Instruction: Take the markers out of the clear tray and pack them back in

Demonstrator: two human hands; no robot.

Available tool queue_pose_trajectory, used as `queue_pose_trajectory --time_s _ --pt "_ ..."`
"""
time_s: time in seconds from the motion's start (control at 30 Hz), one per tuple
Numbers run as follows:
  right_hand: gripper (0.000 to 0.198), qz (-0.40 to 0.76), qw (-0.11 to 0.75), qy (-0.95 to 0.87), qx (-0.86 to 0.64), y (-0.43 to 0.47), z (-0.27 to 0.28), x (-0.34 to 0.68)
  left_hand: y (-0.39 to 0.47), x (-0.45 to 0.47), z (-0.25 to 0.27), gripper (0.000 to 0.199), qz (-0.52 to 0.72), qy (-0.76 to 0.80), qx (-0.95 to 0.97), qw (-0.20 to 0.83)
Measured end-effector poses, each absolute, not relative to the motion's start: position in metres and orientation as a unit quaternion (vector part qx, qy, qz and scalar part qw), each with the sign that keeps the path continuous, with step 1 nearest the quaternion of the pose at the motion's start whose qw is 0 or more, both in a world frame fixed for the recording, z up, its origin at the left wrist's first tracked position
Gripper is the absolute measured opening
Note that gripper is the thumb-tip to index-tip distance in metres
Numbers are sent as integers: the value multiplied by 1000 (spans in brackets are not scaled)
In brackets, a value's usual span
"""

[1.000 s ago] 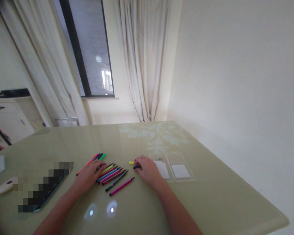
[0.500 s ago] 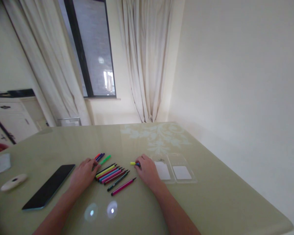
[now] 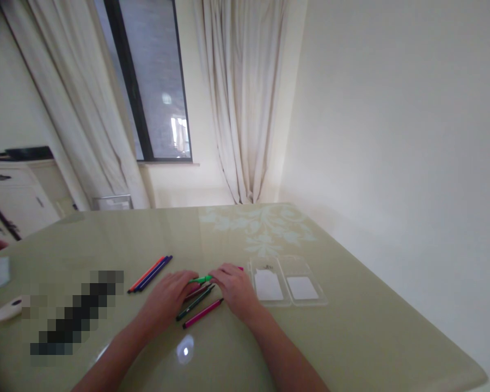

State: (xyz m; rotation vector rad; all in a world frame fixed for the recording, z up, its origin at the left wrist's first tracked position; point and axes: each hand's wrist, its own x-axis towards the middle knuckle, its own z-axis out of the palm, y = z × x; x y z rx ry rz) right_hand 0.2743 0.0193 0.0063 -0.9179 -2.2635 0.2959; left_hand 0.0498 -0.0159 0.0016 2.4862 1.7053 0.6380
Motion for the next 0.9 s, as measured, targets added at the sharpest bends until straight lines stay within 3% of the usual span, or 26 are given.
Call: queue_pose_trajectory --time_s 0.37,0.53,0.6,0.9 --pt "22 79 380 -864 -320 37 2 280 -8 40 3 35 213 555 802 64" --pt "28 64 485 -771 -408 64 1 337 3 -17 -6 39 252 651 715 32" --pt "29 53 488 -746 -450 71 -1 354 7 -35 -10 40 260 662 702 28" --pt "20 63 325 -793 -512 50 -8 281 5 -26 -12 31 188 651 734 52"
